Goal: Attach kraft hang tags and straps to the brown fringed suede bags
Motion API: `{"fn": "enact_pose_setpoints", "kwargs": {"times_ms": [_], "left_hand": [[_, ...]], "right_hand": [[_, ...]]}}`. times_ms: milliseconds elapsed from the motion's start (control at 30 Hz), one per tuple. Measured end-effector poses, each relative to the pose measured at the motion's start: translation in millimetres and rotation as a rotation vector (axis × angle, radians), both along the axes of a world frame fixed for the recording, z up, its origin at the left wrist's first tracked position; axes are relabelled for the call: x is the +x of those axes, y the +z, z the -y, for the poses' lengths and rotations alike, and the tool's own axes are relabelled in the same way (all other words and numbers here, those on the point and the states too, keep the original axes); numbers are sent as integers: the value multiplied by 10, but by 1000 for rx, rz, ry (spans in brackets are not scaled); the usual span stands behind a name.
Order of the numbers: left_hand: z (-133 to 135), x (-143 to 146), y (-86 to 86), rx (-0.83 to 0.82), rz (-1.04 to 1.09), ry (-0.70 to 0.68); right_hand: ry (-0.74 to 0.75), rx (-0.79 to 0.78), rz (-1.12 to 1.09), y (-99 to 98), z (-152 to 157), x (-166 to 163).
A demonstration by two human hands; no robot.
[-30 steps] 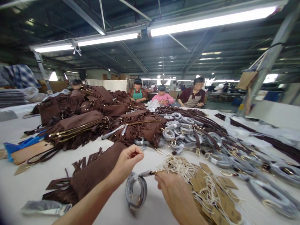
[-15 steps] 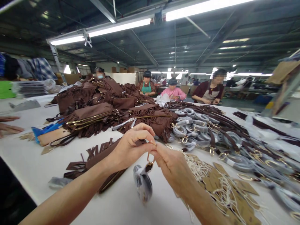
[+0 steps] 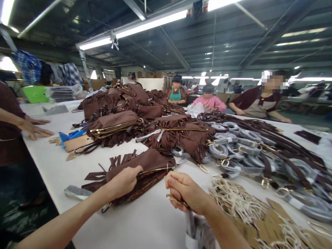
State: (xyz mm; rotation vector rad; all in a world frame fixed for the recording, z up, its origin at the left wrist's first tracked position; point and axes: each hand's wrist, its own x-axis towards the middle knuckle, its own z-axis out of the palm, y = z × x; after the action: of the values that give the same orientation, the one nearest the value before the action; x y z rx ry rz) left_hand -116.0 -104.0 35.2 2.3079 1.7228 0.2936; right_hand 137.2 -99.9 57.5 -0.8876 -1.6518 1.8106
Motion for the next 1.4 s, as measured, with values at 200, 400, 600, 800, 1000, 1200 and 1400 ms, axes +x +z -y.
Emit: {"fn": "enact_pose_setpoints", "kwargs": {"times_ms": [200, 400, 600, 800, 1000, 1200, 1400], "left_hand": [[-109, -246, 186, 37, 255, -111], [-64, -340, 165, -13, 271, -299], [-116, -378, 357, 35, 392, -205], [-286, -453, -47, -322, 974, 220], [-254, -496, -538, -323, 1143, 374], [-236, -515, -578, -245, 1066, 358], [-194, -512, -470, -69, 779, 244]], "right_hand": [[-9, 508, 508, -478, -282, -370], [-41, 768, 633, -785, -482, -470], [88, 960, 831, -786, -377, -543], [122, 887, 1037, -453, -262, -782], [83, 665, 483, -485, -321, -1083], [50, 385, 437, -792, -293, -1394], [91, 207, 360, -866, -211, -1439]]}}
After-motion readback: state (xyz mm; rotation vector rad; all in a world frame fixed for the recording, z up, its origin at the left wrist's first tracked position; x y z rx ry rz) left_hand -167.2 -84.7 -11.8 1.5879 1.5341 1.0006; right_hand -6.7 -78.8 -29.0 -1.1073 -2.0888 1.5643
